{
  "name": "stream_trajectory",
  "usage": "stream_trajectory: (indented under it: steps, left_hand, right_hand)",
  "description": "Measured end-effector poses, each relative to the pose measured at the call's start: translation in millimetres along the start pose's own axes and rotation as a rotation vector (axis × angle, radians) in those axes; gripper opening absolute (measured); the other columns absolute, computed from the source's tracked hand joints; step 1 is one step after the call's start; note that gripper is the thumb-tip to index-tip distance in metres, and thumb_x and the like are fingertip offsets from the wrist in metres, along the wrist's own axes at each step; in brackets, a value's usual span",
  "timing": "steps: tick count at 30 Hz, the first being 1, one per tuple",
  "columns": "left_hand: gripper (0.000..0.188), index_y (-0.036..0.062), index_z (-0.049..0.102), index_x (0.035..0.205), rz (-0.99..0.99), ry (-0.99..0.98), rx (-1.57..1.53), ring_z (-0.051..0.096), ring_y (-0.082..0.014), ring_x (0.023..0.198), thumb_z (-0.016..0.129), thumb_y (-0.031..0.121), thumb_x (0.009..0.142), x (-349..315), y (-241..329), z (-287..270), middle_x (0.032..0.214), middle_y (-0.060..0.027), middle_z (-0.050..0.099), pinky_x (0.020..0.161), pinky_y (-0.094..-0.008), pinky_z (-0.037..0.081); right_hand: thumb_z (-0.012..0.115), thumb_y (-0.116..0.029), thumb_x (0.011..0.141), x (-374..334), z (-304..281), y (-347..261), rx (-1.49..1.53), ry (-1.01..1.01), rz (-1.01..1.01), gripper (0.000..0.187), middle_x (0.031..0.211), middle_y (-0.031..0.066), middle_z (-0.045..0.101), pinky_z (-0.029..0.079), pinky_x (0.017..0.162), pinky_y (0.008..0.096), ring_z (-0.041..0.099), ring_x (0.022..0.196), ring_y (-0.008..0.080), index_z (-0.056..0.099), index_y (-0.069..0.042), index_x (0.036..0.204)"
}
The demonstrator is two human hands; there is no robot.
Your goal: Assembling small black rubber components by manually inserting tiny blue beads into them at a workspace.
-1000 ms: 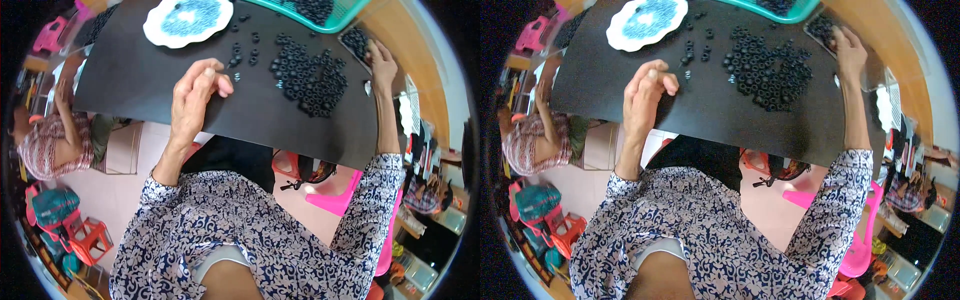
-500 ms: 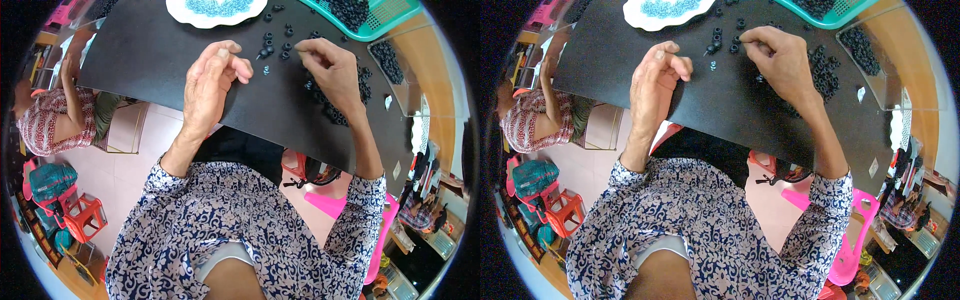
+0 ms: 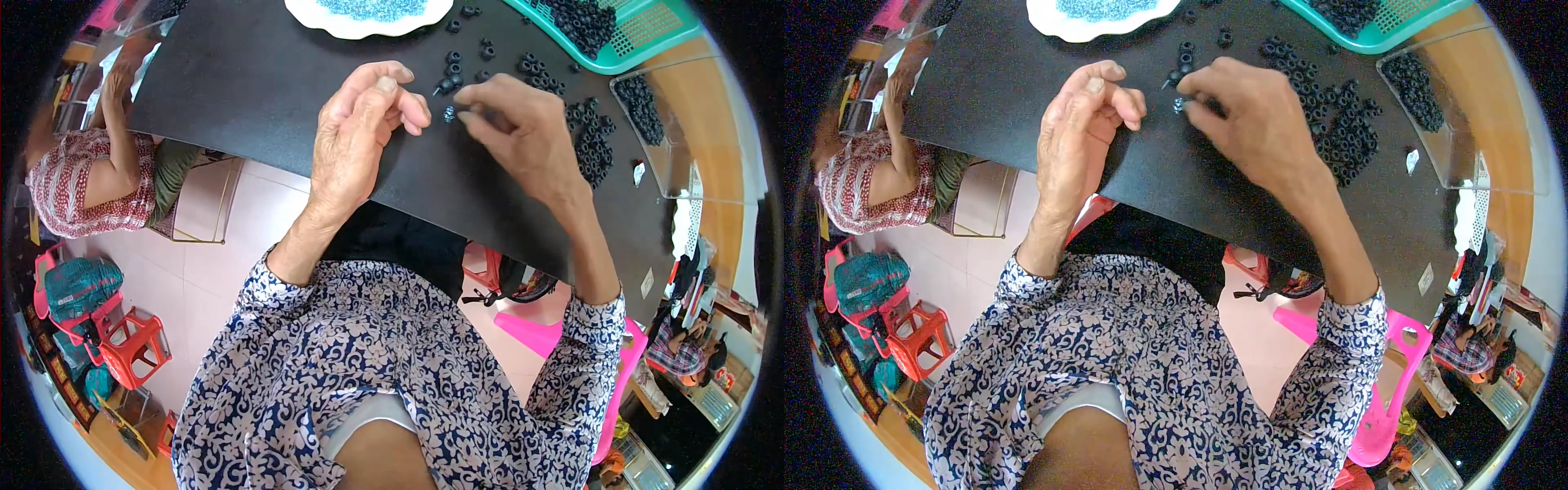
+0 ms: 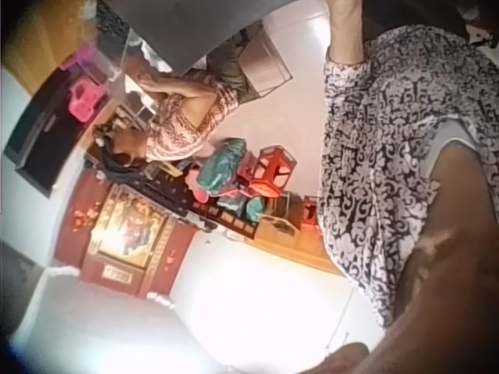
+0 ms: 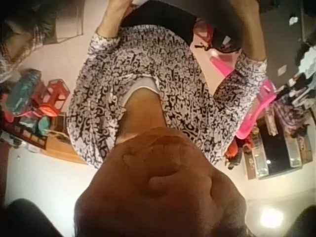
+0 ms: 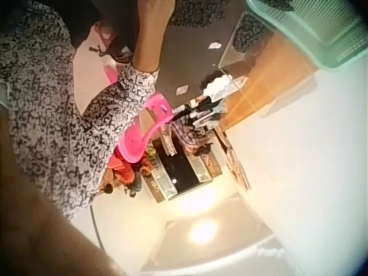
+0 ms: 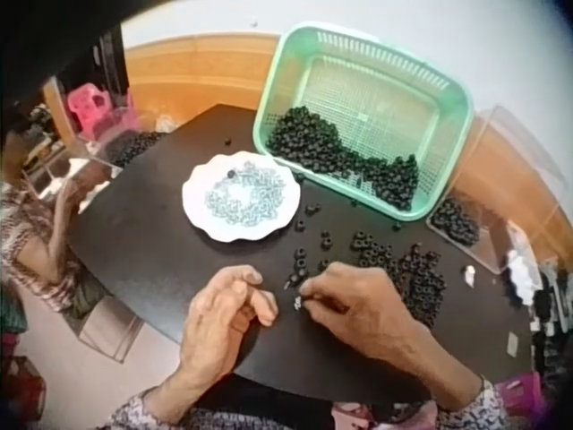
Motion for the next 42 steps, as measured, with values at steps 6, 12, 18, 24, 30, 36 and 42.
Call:
stream_trajectory:
  steps: [6,12,18,24,30,36,42]
  left_hand:
    - [0.024,-0.0035,0.055,0.111,-0.013,-0.011,0.051,0.055,-0.0114,0.076,0.047,0.015,0.1,-2.2,0.4,-6.4,0.079,-0.0079,0.063,0.074,-0.0246,0.047]
    - [0.018,-0.0026,0.06,0.105,0.02,-0.033,0.314,0.055,-0.0075,0.072,0.053,0.01,0.096,-2.9,0.8,1.3,0.081,-0.0036,0.063,0.068,-0.0211,0.046]
    - [0.019,-0.0007,0.065,0.098,-0.046,-0.181,0.592,0.054,-0.0072,0.072,0.055,0.015,0.094,-2.0,-3.5,19.5,0.076,-0.0003,0.061,0.066,-0.023,0.045]
    - [0.021,-0.0005,0.065,0.104,-0.166,-0.242,0.437,0.058,-0.0082,0.077,0.057,0.016,0.096,1.3,-14.1,21.9,0.081,-0.0016,0.064,0.072,-0.0228,0.047]
    - [0.018,0.0003,0.066,0.1,-0.159,-0.226,0.43,0.056,-0.0065,0.075,0.056,0.015,0.095,1.3,-15.3,20.9,0.079,-0.0008,0.064,0.07,-0.0215,0.046]
    - [0.02,-0.0009,0.063,0.107,-0.115,-0.221,0.353,0.058,-0.0079,0.079,0.056,0.013,0.096,-1.1,-11.0,21.8,0.085,-0.0027,0.065,0.072,-0.022,0.047]
    - [0.016,-0.0009,0.063,0.103,-0.069,-0.19,0.433,0.056,-0.006,0.075,0.054,0.008,0.094,-4.8,-7.8,19.9,0.082,-0.0009,0.065,0.071,-0.0214,0.047]
  right_hand:
    - [0.071,-0.006,0.074,-6.5,19.7,-5.5,-0.112,0.031,0.002,0.02,0.075,0.0079,0.061,0.045,0.053,0.0312,0.057,0.056,0.0207,0.065,-0.004,0.093]
    - [0.071,0.0,0.071,-11.6,10.6,-10.6,0.014,0.141,0.03,0.023,0.069,0.0039,0.058,0.042,0.05,0.024,0.05,0.051,0.0101,0.065,-0.004,0.093]
    - [0.072,0.001,0.071,-16.4,-0.8,-22.7,0.047,0.221,0.074,0.023,0.069,0.0017,0.06,0.041,0.05,0.0213,0.048,0.052,0.0055,0.065,-0.004,0.092]
    - [0.071,0.001,0.074,-25.0,-0.8,-14.6,0.167,0.239,0.113,0.02,0.072,0.001,0.063,0.043,0.055,0.0195,0.051,0.057,0.0048,0.067,-0.003,0.094]
    - [0.07,0.001,0.078,-24.0,-1.4,-17.2,0.154,0.233,0.111,0.02,0.076,0.0002,0.064,0.044,0.058,0.019,0.052,0.061,0.0032,0.067,-0.001,0.097]
    - [0.064,0.001,0.086,-33.1,12.1,6.0,0.511,0.207,0.351,0.02,0.086,-0.0009,0.066,0.046,0.067,0.0171,0.058,0.074,0.0026,0.066,0.003,0.105]
    - [0.063,0.001,0.087,-31.0,17.4,2.7,0.528,0.131,0.34,0.018,0.09,0.0001,0.067,0.047,0.07,0.0166,0.06,0.077,0.0032,0.066,0.003,0.105]
Point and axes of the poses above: each hand's wrist, its own x-axis towards the middle knuckle, its own z-axis out of the palm, y = z × x, the point moved 8 cm from there along x, towards the middle knuckle
